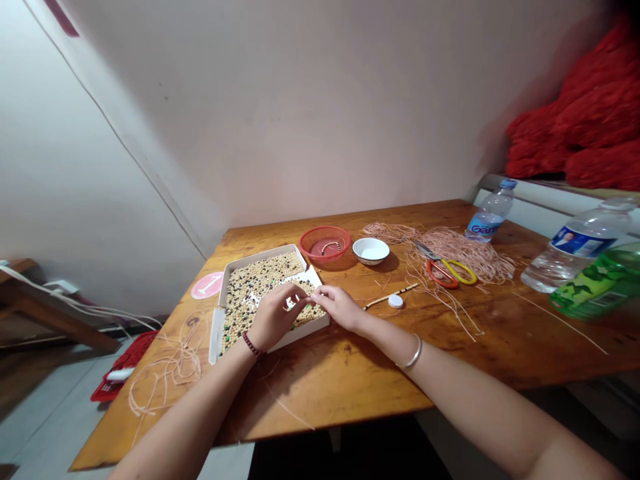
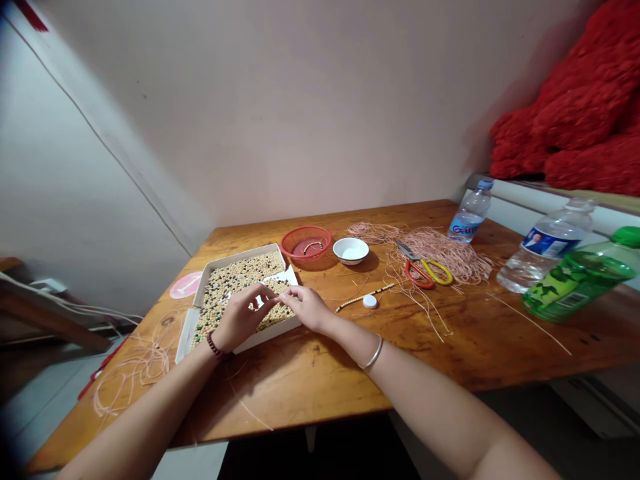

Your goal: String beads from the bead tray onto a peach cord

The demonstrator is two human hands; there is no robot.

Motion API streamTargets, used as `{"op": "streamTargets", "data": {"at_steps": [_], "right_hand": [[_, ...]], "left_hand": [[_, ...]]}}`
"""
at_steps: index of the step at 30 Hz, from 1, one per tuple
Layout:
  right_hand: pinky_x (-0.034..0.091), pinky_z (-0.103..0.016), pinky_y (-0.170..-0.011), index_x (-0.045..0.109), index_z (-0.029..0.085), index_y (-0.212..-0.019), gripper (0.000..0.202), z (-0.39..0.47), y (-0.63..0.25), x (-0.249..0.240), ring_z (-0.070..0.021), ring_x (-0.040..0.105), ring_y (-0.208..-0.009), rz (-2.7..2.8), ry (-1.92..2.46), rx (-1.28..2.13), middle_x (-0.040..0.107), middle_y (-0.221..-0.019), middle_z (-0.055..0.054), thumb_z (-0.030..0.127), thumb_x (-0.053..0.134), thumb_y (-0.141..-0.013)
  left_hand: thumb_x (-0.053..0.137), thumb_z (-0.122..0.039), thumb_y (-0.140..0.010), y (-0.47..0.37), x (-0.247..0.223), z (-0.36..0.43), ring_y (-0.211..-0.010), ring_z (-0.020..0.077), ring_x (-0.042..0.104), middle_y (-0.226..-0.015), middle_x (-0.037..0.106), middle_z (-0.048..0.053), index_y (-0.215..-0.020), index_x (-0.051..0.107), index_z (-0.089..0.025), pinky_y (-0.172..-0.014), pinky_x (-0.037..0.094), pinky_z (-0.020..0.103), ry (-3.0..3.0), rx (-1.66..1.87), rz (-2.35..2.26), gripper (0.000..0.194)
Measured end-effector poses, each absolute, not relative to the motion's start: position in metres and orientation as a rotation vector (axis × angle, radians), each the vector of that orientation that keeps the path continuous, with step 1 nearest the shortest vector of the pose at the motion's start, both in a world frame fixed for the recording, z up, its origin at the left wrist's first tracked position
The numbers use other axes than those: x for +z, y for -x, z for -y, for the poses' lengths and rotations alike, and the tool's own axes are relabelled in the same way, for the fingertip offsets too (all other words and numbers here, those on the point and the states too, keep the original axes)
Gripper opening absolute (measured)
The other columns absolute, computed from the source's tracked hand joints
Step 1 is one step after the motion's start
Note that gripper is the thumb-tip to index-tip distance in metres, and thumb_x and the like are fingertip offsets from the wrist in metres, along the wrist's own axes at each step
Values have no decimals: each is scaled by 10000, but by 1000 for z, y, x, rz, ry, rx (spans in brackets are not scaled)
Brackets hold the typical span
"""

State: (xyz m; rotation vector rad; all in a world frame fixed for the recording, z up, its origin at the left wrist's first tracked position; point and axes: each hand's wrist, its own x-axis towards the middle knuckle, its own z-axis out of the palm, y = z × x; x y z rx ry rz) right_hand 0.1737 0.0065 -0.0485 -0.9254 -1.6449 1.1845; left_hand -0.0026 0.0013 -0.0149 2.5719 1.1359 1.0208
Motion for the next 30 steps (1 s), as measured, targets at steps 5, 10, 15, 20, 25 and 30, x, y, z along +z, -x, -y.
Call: {"op": "streamTargets", "data": {"at_steps": [5,10,15,20,25,30], "right_hand": [[319,-235,-581,528,163,-681,270,-16,-174,-58,-110,404,-585,1508,998,1148,456,-601,32,417,502,-770],[308,-231,-529,484,179,-638,345,-20,-175,-62,-115,391,-567,1398,1053,1095,441,-570,26,495,484,-778],[265,-226,-478,475,191,-643,402,-19,-176,-58,-106,351,-501,1323,1036,1172,384,-503,48,572,503,-768],[199,-229,-457,521,175,-661,423,-18,-176,-58,-90,260,-458,1382,989,1259,298,-468,72,588,503,-751],[225,-231,-469,549,163,-689,429,-21,-175,-62,-99,293,-469,1413,1057,1232,318,-472,63,575,454,-765],[293,-224,-533,506,166,-602,406,-18,-178,-59,-107,391,-553,1537,1129,1002,431,-548,29,534,501,-773]], "left_hand": [[472,-304,-918,1,-16,-2,-669,118,534,-786,596,7,-857,546,-192,-598,421,224,-2554,951,-1225,147],[546,-384,-858,8,-23,-8,-747,163,580,-905,620,33,-943,566,-203,-646,440,267,-2514,796,-1461,200],[600,-437,-795,16,-29,-13,-739,183,598,-882,634,43,-950,643,-220,-643,434,265,-2497,404,-1410,270],[559,-354,-818,13,-24,-9,-691,167,608,-790,680,0,-853,654,-230,-585,393,232,-2440,344,-1393,160],[539,-370,-831,10,-23,-9,-663,167,600,-774,690,7,-812,666,-228,-570,376,236,-2487,393,-1449,191],[534,-356,-848,8,-20,-10,-660,144,584,-826,689,17,-855,657,-207,-613,424,241,-2458,700,-1412,192]]}}
